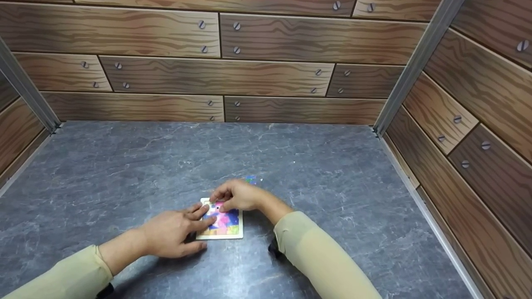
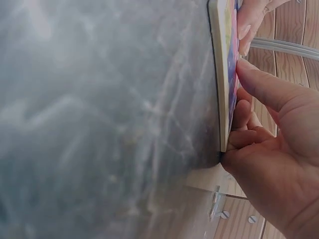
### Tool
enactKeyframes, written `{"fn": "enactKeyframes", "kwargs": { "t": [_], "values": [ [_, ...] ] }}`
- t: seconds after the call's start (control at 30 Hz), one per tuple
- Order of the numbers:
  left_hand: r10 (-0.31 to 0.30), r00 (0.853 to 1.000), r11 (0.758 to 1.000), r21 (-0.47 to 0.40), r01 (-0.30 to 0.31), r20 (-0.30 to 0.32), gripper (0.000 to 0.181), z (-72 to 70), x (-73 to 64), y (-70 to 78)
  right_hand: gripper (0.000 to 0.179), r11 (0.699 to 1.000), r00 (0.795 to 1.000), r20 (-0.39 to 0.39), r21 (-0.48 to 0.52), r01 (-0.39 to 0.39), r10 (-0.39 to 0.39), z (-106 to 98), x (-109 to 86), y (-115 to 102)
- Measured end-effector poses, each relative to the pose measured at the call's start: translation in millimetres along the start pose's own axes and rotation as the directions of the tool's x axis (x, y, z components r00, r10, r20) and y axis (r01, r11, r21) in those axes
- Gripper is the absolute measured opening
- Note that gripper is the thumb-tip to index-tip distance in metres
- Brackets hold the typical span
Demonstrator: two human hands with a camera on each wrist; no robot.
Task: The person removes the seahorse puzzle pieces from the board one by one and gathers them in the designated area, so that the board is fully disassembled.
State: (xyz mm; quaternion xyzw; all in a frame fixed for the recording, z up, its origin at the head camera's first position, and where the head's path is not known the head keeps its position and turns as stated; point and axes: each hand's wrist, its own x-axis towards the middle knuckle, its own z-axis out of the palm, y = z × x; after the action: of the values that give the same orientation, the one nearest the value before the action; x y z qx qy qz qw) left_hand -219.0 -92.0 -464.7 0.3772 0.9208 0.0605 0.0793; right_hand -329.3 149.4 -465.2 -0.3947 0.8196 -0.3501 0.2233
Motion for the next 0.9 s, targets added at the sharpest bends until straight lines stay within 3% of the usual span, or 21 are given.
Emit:
{"fn": "enactKeyframes", "kwargs": {
  "t": [0.2, 0.9],
  "values": [
    [0.003, 1.0, 1.0, 0.001, -0.003, 0.001, 0.07, 0.6, -0.6, -0.2, 0.029, 1.0, 1.0, 0.009, -0.008, 0.023, -0.022, 1.3, -1.1, 1.3],
    [0.001, 1.0, 1.0, -0.004, -0.001, -0.018, 0.069, 1.2, 0.9, -0.1, 0.033, 1.0, 0.999, 0.048, 0.017, -0.011, 0.01, -1.4, -0.9, 3.4]
  ]
}}
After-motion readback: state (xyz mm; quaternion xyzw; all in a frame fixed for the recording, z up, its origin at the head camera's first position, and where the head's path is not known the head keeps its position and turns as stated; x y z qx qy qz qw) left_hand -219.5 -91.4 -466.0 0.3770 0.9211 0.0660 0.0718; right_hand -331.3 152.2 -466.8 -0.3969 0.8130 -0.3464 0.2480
